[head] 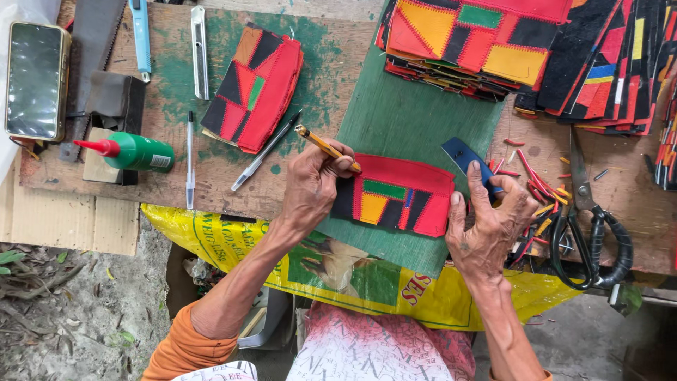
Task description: The person assembles small colorful pouches by pressing seams with a pencil and trimming edges with scissors. They handle multiple pouches one at a time, stacking finished units on the table.
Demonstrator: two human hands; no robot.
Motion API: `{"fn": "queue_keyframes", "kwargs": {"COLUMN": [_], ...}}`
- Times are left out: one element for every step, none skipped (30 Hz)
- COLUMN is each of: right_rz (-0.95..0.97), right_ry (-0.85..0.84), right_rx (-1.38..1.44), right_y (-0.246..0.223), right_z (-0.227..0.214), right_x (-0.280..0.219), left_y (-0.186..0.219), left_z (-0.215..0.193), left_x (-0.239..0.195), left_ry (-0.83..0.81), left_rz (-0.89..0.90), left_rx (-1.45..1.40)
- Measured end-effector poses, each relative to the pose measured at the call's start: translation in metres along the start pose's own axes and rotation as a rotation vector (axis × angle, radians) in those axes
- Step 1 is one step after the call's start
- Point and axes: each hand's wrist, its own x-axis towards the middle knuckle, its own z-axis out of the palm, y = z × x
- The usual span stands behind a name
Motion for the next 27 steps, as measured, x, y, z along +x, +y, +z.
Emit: {"fn": "queue_keyframes", "kwargs": {"right_rz": [-0.004,-0.007,-0.011,-0.007,-0.003,0.003,0.000,-0.004,-0.008,-0.020,-0.032,-0.040,-0.040,-0.033,-0.026,-0.019,-0.013,-0.011,-0.010,-0.010,-0.011,-0.015,-0.018,-0.021,-0.016,-0.010,-0.004], "right_ry": [0.003,0.006,0.009,0.007,0.004,-0.001,-0.008,-0.021,-0.033,-0.020,-0.006,-0.001,0.003,-0.005,-0.014,-0.017,-0.020,-0.019,-0.015,-0.019,-0.023,-0.022,-0.020,-0.015,-0.018,-0.021,-0.025], "right_rx": [0.005,0.010,0.015,0.014,0.012,0.011,0.011,0.011,0.010,0.001,-0.008,-0.018,-0.008,0.002,0.012,0.011,0.010,0.001,-0.010,-0.016,-0.022,-0.014,-0.006,0.000,0.007,0.010,0.014], "right_y": [0.000,0.000,0.000,0.000,0.000,0.000,-0.001,-0.001,-0.002,-0.002,-0.003,-0.004,-0.004,-0.004,-0.004,-0.005,-0.007,-0.005,-0.004,-0.004,-0.004,-0.004,-0.005,-0.004,-0.004,-0.004,-0.004], "right_z": [0.000,-0.001,-0.001,-0.001,-0.001,-0.001,0.000,-0.002,-0.005,-0.005,-0.006,-0.007,-0.007,-0.007,-0.008,-0.007,-0.007,-0.008,-0.008,-0.008,-0.008,-0.008,-0.007,-0.007,-0.007,-0.008,-0.008], "right_x": [0.000,0.000,0.000,0.000,0.001,0.001,0.001,0.001,-0.001,0.003,0.007,0.006,0.008,0.005,0.001,0.001,0.000,0.003,0.005,0.005,0.005,0.004,0.003,0.004,0.004,0.005,0.005], "left_y": [0.001,0.002,0.003,0.004,0.006,0.009,0.012,0.017,0.023,0.030,0.037,0.043,0.047,0.048,0.047,0.045,0.044,0.042,0.038,0.033,0.029,0.025,0.022,0.021,0.021,0.022,0.024], "left_z": [0.001,0.003,0.005,0.007,0.009,0.012,0.012,0.013,0.011,0.011,0.010,0.010,0.013,0.020,0.031,0.042,0.053,0.068,0.079,0.084,0.088,0.089,0.089,0.089,0.088,0.087,0.088], "left_x": [0.000,0.000,-0.001,-0.003,-0.005,-0.008,-0.010,-0.013,-0.015,-0.007,0.002,0.009,0.016,0.019,0.022,0.026,0.023,0.018,0.017,0.016,0.015,0.012,0.009,0.008,0.008,0.008,0.008], "left_ry": [0.006,0.006,0.007,0.006,0.033,0.058,0.082,0.018,-0.048,-0.110,-0.188,-0.269,-0.351,-0.298,-0.245,-0.189,-0.203,-0.216,-0.230,-0.217,-0.204,-0.193,-0.193,-0.195,-0.196,-0.198,-0.200], "left_rz": [0.010,0.025,0.040,0.052,0.155,0.255,0.355,0.388,0.420,0.478,0.494,0.501,0.508,0.482,0.454,0.429,0.314,0.204,0.094,0.116,0.137,0.157,0.175,0.197,0.220,0.216,0.213], "left_rx": [0.023,0.025,0.027,0.029,0.105,0.181,0.256,0.342,0.427,0.511,0.586,0.659,0.733,0.593,0.453,0.321,0.208,0.090,-0.028,-0.024,-0.020,-0.013,0.013,0.038,0.063,0.061,0.058]}}
